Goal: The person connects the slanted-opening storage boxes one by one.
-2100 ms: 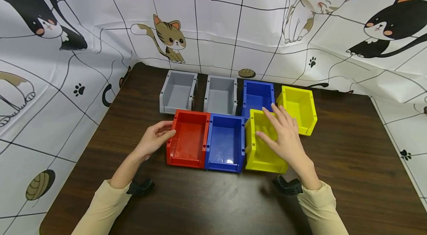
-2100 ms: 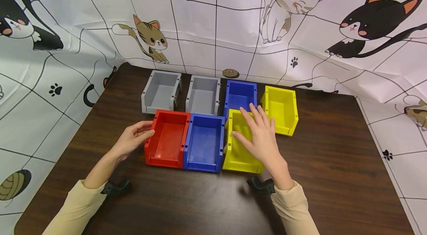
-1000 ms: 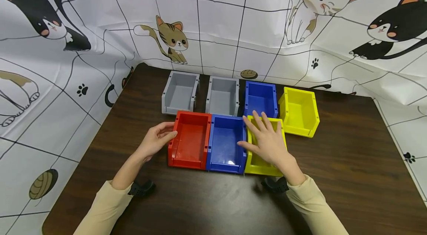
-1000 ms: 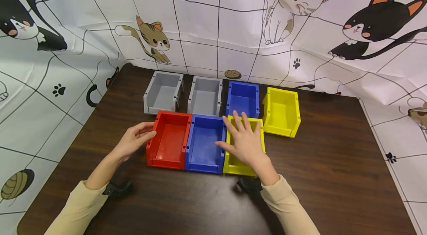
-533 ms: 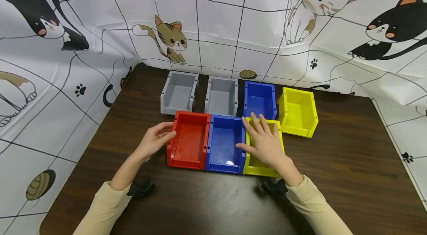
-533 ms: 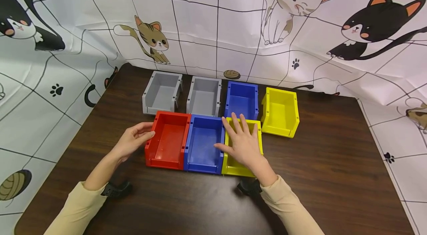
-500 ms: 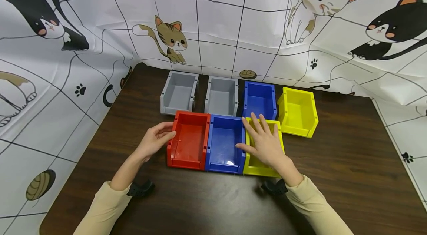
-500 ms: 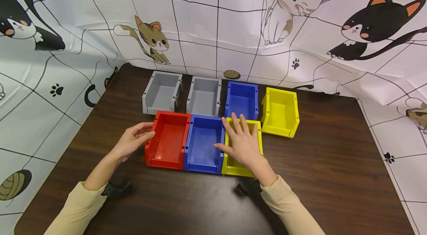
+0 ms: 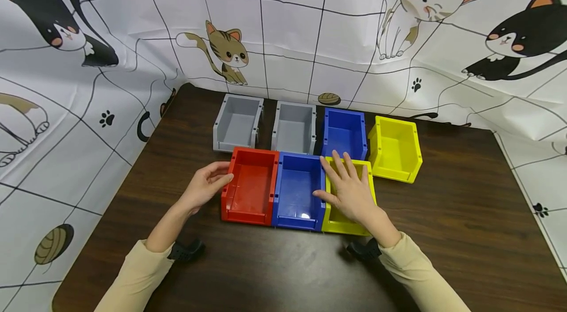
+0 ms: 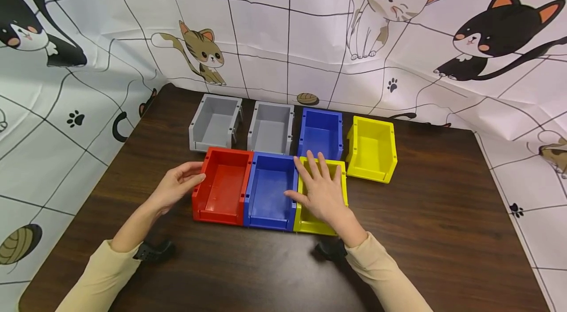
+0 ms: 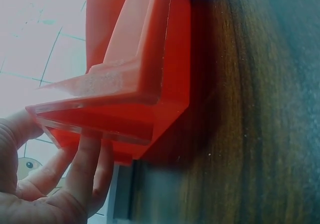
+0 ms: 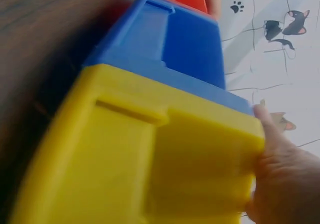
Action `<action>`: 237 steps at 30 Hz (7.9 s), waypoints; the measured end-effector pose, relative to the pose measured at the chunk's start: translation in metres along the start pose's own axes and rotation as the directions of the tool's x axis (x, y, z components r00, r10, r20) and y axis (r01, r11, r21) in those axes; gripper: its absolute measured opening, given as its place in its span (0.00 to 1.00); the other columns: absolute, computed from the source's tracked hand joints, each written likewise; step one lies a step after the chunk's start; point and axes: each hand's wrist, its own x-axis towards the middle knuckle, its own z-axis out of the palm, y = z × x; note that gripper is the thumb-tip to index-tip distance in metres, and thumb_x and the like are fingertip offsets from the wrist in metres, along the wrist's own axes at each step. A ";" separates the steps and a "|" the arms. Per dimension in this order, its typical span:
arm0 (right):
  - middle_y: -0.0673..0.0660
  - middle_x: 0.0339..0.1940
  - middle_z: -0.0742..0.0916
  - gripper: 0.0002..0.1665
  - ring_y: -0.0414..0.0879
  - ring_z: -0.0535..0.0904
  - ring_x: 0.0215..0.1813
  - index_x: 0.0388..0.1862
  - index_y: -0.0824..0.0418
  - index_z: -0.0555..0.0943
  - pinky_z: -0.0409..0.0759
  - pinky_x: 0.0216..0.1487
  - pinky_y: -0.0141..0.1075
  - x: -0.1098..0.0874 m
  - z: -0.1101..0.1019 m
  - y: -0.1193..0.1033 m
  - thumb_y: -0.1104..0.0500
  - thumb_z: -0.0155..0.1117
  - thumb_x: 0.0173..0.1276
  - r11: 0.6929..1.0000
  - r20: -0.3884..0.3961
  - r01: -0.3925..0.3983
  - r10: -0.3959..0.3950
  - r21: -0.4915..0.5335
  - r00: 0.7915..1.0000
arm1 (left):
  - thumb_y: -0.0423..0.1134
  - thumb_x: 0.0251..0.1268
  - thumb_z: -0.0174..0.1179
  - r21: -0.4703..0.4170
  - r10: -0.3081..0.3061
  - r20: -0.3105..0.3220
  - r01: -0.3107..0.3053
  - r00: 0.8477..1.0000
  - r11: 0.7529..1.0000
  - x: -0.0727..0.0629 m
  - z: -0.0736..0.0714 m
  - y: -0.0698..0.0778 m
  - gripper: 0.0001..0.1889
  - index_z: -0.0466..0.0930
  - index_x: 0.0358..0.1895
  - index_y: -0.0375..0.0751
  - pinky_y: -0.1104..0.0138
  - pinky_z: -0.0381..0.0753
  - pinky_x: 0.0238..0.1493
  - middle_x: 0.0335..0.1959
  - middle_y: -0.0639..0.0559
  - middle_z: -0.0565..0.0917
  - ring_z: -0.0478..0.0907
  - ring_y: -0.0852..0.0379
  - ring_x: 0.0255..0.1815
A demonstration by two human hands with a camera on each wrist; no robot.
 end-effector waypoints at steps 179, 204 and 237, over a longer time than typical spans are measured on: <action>0.56 0.77 0.49 0.36 0.55 0.32 0.76 0.75 0.45 0.54 0.25 0.61 0.70 -0.069 -0.052 0.081 0.41 0.49 0.71 0.995 -0.173 -0.045 0.061 0.092 0.983 | 0.35 0.66 0.57 0.004 -0.014 0.019 0.014 1.000 1.000 0.007 -0.003 0.002 0.24 0.66 0.62 0.27 0.70 0.80 0.44 0.55 0.28 0.74 0.75 0.36 0.52; 0.59 0.77 0.50 0.38 0.59 0.39 0.75 0.75 0.40 0.50 0.32 0.63 0.70 -0.064 -0.039 0.079 0.35 0.45 0.70 0.994 -0.091 -0.110 0.109 0.001 0.990 | 0.35 0.66 0.57 0.014 -0.011 0.006 0.011 1.000 1.000 0.006 -0.003 0.000 0.24 0.66 0.61 0.27 0.71 0.80 0.44 0.54 0.28 0.74 0.75 0.37 0.52; 0.62 0.76 0.52 0.40 0.62 0.42 0.74 0.76 0.41 0.49 0.32 0.60 0.73 -0.063 -0.015 0.079 0.34 0.45 0.69 0.991 -0.066 -0.131 0.129 -0.025 0.989 | 0.34 0.66 0.57 0.022 -0.023 0.010 0.023 1.000 0.999 0.003 -0.003 0.002 0.24 0.66 0.62 0.28 0.64 0.79 0.47 0.56 0.29 0.74 0.74 0.36 0.53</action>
